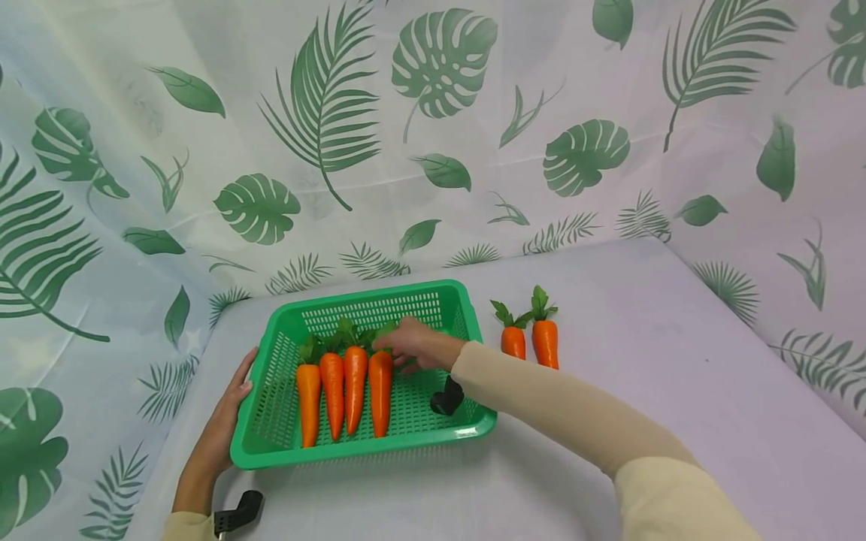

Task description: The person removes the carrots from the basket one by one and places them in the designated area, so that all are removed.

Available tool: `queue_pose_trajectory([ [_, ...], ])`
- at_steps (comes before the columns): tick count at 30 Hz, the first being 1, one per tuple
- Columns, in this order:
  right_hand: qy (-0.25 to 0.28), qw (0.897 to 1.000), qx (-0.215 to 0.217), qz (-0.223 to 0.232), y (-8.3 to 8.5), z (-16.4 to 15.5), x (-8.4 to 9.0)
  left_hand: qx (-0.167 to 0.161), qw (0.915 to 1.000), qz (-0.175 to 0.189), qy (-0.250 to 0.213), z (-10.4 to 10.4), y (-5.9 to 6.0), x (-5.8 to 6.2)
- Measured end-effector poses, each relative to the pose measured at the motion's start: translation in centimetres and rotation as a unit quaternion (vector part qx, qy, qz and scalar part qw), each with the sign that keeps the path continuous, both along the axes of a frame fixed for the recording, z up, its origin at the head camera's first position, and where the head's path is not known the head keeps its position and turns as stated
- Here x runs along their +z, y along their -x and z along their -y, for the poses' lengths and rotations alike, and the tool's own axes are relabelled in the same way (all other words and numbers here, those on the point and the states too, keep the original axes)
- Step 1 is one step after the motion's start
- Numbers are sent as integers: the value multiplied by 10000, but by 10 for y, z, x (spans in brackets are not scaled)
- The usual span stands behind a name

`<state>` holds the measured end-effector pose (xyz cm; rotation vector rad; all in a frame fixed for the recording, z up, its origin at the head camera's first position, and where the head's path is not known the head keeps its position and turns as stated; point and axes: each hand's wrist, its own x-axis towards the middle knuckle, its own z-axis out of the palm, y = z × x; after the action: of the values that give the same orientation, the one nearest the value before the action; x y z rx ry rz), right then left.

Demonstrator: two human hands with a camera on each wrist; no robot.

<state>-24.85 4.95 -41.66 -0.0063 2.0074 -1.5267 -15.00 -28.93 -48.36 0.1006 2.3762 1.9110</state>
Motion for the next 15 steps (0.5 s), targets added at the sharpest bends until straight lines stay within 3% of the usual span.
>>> queue_pose_trajectory([
  [15,138,9998,-66,145,-3,12,-5,5,10000,-25,58,1,-1,2],
])
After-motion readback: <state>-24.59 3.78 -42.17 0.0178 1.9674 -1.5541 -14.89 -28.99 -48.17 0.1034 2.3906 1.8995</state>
